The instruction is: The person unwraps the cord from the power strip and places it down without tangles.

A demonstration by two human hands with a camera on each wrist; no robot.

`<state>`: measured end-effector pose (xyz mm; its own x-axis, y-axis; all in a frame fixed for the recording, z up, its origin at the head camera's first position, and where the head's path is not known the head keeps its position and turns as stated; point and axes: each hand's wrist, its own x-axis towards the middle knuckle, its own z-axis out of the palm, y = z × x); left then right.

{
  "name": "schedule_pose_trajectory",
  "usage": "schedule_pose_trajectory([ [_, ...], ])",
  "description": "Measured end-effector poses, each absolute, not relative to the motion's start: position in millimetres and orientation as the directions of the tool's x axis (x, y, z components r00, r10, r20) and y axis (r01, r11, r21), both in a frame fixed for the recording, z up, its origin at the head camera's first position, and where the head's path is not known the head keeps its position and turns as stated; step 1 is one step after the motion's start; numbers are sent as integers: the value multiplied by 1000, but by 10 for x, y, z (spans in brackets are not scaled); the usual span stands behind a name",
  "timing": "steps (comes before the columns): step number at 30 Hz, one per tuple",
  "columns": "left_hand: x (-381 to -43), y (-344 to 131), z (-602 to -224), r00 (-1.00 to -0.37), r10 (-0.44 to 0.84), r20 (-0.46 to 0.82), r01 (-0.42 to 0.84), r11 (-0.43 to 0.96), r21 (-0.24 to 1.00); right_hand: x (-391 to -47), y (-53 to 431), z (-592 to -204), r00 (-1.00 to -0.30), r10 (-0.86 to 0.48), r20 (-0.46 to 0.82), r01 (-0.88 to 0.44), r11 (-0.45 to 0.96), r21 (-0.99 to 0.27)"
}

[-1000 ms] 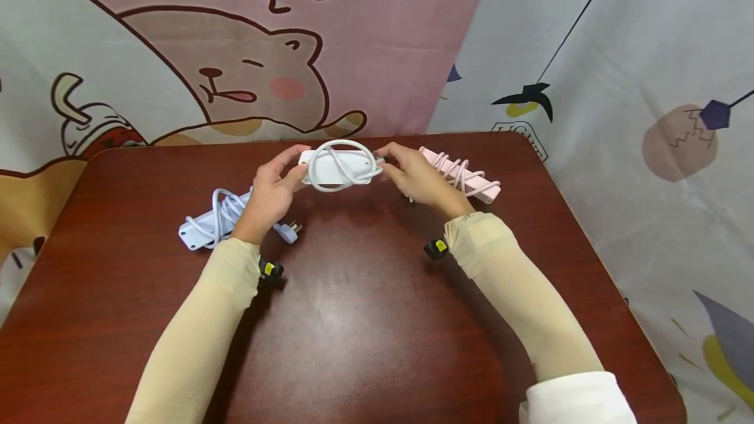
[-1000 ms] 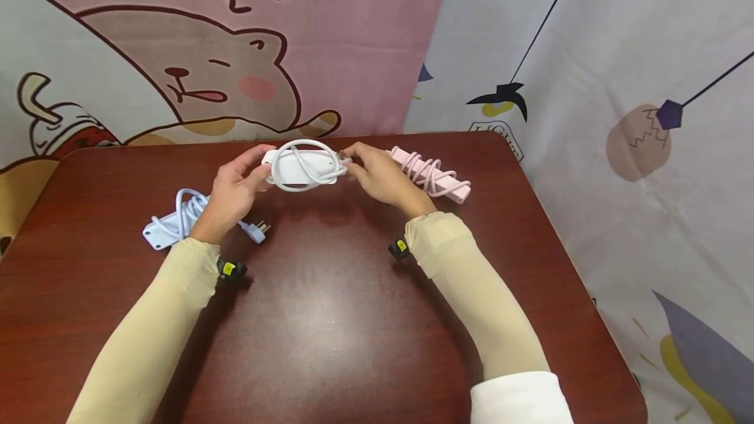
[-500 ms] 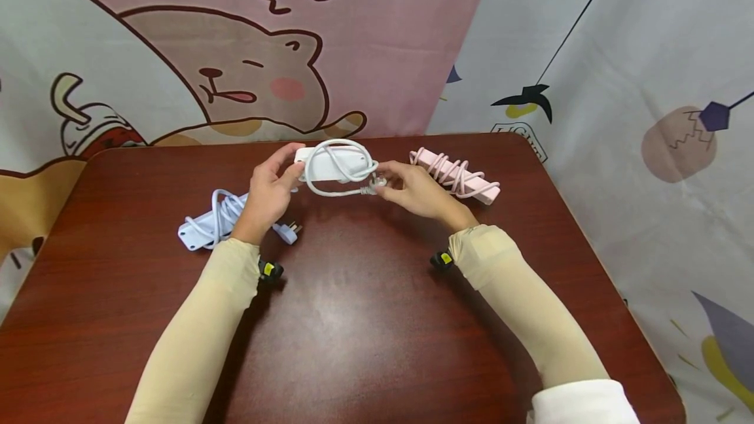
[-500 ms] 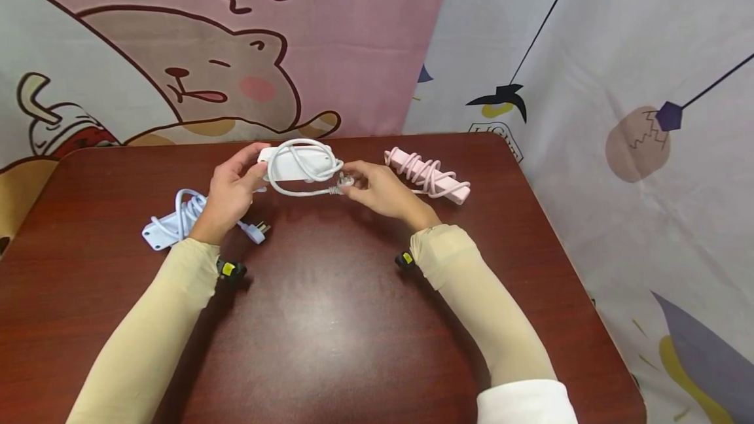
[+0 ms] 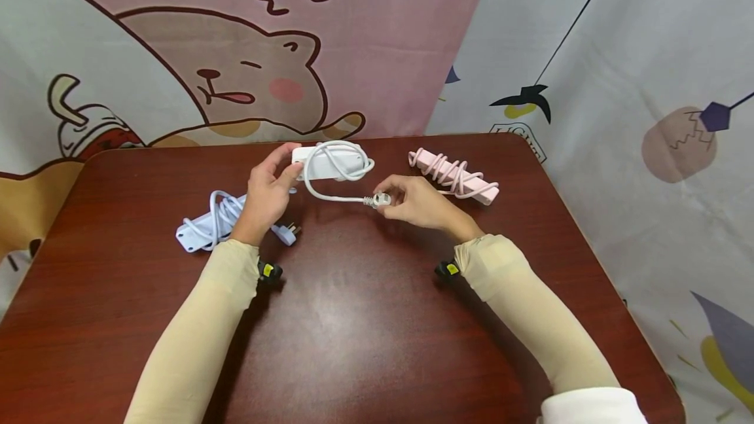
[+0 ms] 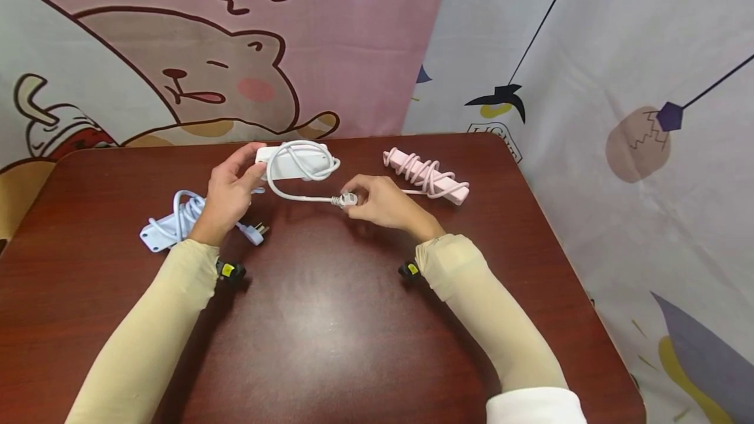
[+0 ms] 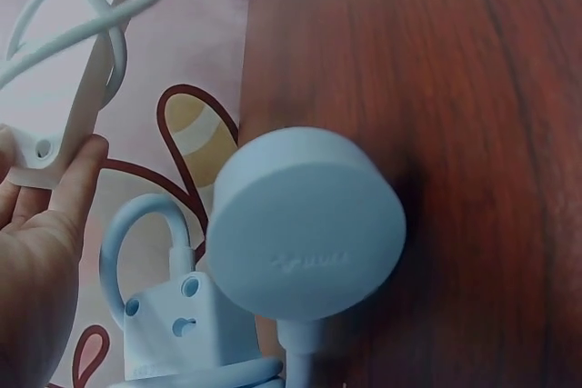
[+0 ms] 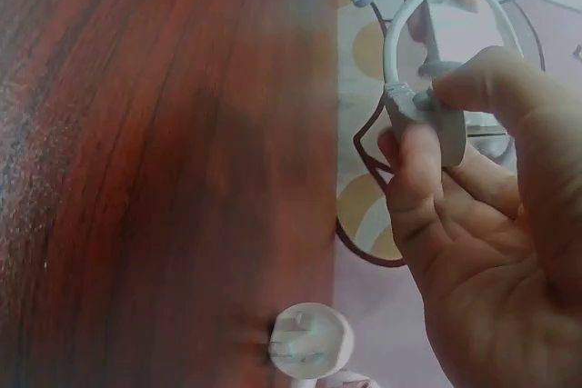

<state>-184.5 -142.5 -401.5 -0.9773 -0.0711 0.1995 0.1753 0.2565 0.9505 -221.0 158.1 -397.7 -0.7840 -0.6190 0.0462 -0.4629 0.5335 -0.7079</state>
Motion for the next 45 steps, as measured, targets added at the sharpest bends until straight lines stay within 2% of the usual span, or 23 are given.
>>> schedule_pose_trajectory([
  [12, -1842, -1488, -4055, -976, -82, 201, 174, 259, 950, -1982, 1620, -3676, -743, -665, 75, -518, 501, -693],
  [21, -1833, -1501, -4040, -976, -74, 205, 177, 273, 945, -1942, 1647, -3466, -761, -615, 207, -530, 405, -745],
  [28, -1832, -1517, -4048, -979, -64, 194, 166, 305, 938, -1977, 1739, -3283, -784, -512, 351, -557, 332, -761],
  [35, -1839, -1520, -4065, -978, -43, 204, 182, 308, 934, -2083, 1828, -3199, -837, -378, 396, -503, 248, -828],
  [41, -1824, -1532, -4055, -979, -44, 199, 174, 329, 928, -2196, 1906, -3217, -880, -243, 409, -470, 311, -826],
  [45, -1817, -1547, -4054, -980, -43, 195, 170, 331, 928, -2273, 1978, -3255, -913, -166, 373, -408, 366, -837],
])
